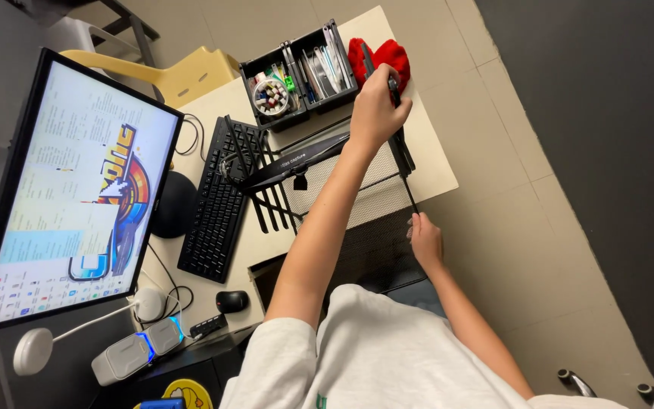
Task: The person organizes items in a black case on a desk, then picks up a folded black metal rack. They unfold the rack's legs and attach a mesh tray to the frame, adjusting the components to assemble the structure on the desk.
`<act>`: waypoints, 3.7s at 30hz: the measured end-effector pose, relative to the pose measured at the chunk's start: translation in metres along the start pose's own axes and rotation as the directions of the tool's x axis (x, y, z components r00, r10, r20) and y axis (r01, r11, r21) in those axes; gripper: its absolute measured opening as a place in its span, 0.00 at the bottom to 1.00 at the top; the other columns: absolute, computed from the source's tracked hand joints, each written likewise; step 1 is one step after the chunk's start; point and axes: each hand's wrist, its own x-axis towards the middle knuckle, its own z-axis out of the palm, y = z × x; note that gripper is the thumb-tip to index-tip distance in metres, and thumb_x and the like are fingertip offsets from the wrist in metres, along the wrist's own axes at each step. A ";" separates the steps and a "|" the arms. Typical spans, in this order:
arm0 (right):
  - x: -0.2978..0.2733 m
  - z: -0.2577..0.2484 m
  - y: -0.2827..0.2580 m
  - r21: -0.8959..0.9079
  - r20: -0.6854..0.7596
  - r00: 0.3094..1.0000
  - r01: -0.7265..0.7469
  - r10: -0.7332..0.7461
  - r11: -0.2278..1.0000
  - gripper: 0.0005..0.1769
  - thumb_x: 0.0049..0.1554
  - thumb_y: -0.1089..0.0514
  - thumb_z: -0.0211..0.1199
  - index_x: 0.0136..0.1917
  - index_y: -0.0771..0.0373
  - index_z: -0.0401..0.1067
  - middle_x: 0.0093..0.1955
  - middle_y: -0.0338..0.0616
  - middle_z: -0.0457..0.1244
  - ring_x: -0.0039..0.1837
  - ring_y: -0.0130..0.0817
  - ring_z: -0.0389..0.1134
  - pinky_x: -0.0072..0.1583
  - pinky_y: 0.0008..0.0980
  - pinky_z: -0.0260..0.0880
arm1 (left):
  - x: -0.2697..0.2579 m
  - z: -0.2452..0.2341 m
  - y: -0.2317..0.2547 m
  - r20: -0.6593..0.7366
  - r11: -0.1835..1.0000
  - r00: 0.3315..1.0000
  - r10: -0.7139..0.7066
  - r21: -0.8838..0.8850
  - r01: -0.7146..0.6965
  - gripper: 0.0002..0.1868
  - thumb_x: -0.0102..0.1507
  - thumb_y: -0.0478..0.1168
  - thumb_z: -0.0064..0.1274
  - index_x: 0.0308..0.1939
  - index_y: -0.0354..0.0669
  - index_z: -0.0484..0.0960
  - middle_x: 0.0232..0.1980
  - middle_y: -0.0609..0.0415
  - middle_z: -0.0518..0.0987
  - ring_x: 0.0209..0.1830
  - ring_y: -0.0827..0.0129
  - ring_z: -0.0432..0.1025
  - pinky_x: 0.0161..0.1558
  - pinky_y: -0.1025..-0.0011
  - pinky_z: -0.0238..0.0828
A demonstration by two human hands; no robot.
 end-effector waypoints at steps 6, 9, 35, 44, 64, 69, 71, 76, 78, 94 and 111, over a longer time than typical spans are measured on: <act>0.024 0.005 0.004 -0.040 0.021 0.996 0.091 -0.090 0.995 0.22 0.70 0.50 0.48 0.42 0.66 0.72 0.30 0.50 0.66 0.35 0.46 0.70 0.41 0.42 0.68 | 0.001 -0.006 0.001 -0.010 0.997 0.998 0.061 0.042 -0.060 0.17 0.50 0.35 0.61 0.38 0.39 0.70 0.36 0.47 0.76 0.39 0.51 0.75 0.40 0.59 0.73; 0.024 0.003 -0.006 -0.068 0.030 0.998 0.053 -0.051 0.996 0.21 0.69 0.50 0.48 0.43 0.67 0.72 0.30 0.49 0.67 0.35 0.45 0.71 0.39 0.42 0.68 | 0.004 -0.007 0.000 0.013 0.999 1.000 0.014 0.029 -0.014 0.15 0.51 0.33 0.59 0.38 0.39 0.70 0.34 0.48 0.76 0.36 0.53 0.75 0.39 0.60 0.73; -0.001 -0.063 -0.274 -0.076 0.811 0.413 0.777 -0.415 0.625 0.14 0.64 0.49 0.56 0.46 0.61 0.72 0.44 0.49 0.69 0.50 0.51 0.69 0.51 0.49 0.69 | -0.217 -0.142 0.031 -0.277 0.955 0.927 -0.253 -0.225 0.194 0.07 0.70 0.34 0.51 0.49 0.37 0.82 0.44 0.52 0.84 0.45 0.67 0.81 0.48 0.72 0.78; 0.061 0.133 -0.370 0.225 0.223 0.184 0.946 -0.957 0.234 0.23 0.60 0.58 0.66 0.65 0.70 0.64 0.64 0.61 0.62 0.66 0.58 0.63 0.67 0.49 0.63 | -0.398 -0.045 -0.136 -0.531 0.811 0.681 -0.504 -0.020 0.585 0.18 0.67 0.41 0.56 0.54 0.31 0.76 0.46 0.39 0.81 0.42 0.55 0.77 0.45 0.65 0.74; 0.064 0.176 -0.340 0.140 0.316 0.386 0.884 -0.867 0.445 0.09 0.53 0.68 0.58 0.47 0.64 0.61 0.44 0.51 0.61 0.50 0.50 0.67 0.52 0.46 0.69 | -0.369 -0.054 -0.097 -0.068 0.401 0.412 -0.909 -0.419 0.815 0.17 0.73 0.43 0.37 0.60 0.33 0.68 0.27 0.45 0.83 0.17 0.63 0.77 0.20 0.67 0.74; 0.060 0.170 -0.341 0.124 0.326 0.408 0.876 -0.853 0.466 0.08 0.54 0.68 0.58 0.46 0.64 0.61 0.44 0.50 0.61 0.49 0.49 0.67 0.51 0.46 0.70 | -0.379 -0.047 -0.117 -0.034 0.393 0.440 -0.898 -0.514 0.763 0.16 0.73 0.43 0.38 0.59 0.34 0.69 0.26 0.46 0.81 0.16 0.62 0.76 0.18 0.67 0.72; 0.063 0.169 -0.343 0.117 0.324 0.412 0.876 -0.852 0.468 0.08 0.54 0.68 0.57 0.46 0.65 0.61 0.43 0.50 0.61 0.49 0.49 0.66 0.51 0.46 0.69 | -0.370 -0.047 -0.115 -0.040 0.399 0.441 -0.897 -0.505 0.766 0.16 0.73 0.43 0.39 0.57 0.34 0.70 0.26 0.46 0.81 0.16 0.62 0.76 0.18 0.67 0.72; 0.059 0.172 -0.342 0.112 0.332 0.426 0.868 -0.842 0.483 0.08 0.53 0.69 0.56 0.45 0.65 0.60 0.43 0.50 0.60 0.48 0.50 0.66 0.50 0.46 0.69 | -0.360 -0.059 -0.094 -0.090 0.417 0.424 -0.901 -0.444 0.793 0.15 0.73 0.42 0.39 0.54 0.33 0.74 0.25 0.47 0.82 0.15 0.63 0.76 0.18 0.68 0.72; 0.062 0.175 -0.340 0.092 0.358 0.442 0.860 -0.823 0.502 0.07 0.53 0.69 0.55 0.44 0.65 0.59 0.42 0.51 0.60 0.47 0.49 0.65 0.49 0.46 0.69 | -0.357 -0.063 -0.090 -0.088 0.404 0.406 -0.910 -0.417 0.814 0.15 0.73 0.42 0.39 0.54 0.34 0.74 0.25 0.46 0.81 0.15 0.63 0.75 0.17 0.67 0.71; 0.059 0.171 -0.343 0.095 0.328 0.424 0.874 -0.844 0.476 0.08 0.52 0.69 0.56 0.44 0.64 0.58 0.41 0.50 0.58 0.46 0.50 0.64 0.47 0.48 0.67 | -0.359 -0.062 -0.108 -0.051 0.404 0.425 -0.904 -0.431 0.807 0.16 0.73 0.43 0.38 0.58 0.35 0.71 0.25 0.47 0.82 0.15 0.63 0.76 0.17 0.68 0.71; 0.092 0.045 -0.346 -0.084 0.354 0.361 0.931 -0.863 0.355 0.20 0.66 0.53 0.60 0.66 0.67 0.69 0.66 0.53 0.65 0.68 0.49 0.66 0.72 0.55 0.57 | -0.317 -0.063 -0.057 -0.426 0.694 0.762 -0.488 0.340 0.635 0.30 0.64 0.39 0.54 0.66 0.27 0.63 0.69 0.33 0.62 0.69 0.39 0.56 0.67 0.48 0.55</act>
